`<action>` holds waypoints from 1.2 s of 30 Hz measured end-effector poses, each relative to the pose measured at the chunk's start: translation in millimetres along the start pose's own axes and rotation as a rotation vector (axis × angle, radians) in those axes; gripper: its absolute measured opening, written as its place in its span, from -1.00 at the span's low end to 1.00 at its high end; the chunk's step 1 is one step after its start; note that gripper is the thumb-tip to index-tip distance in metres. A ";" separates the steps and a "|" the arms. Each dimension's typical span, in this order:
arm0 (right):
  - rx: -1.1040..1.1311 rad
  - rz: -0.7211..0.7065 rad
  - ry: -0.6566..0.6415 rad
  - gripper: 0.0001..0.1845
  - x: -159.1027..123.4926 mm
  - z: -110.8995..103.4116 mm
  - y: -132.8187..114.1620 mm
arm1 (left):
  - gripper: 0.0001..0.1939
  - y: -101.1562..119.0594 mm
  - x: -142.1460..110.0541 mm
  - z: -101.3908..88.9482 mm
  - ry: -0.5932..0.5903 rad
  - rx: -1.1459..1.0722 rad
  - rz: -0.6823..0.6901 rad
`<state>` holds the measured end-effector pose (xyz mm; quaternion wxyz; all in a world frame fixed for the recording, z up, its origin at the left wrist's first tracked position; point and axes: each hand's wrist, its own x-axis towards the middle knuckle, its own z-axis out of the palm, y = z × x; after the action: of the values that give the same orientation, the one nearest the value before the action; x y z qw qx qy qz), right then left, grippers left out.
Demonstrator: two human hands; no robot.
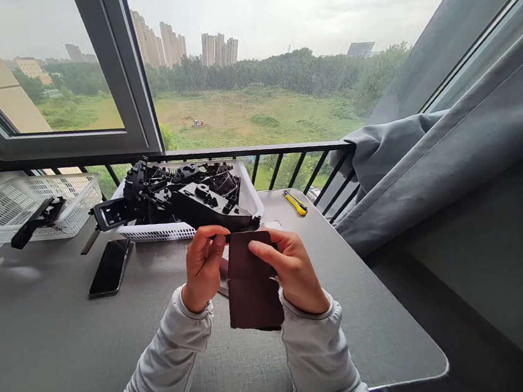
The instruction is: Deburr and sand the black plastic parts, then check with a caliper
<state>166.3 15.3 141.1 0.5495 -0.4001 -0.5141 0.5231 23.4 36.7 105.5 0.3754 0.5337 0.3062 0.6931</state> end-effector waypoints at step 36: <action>0.063 -0.019 0.069 -0.83 0.1 -4.3 -0.3 | -0.64 -0.4 4.4 1.1 0.075 -0.063 -0.083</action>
<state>170.6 15.9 140.8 0.5843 -0.3954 -0.4818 0.5198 23.9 40.7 107.6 0.4087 0.4821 0.3198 0.7059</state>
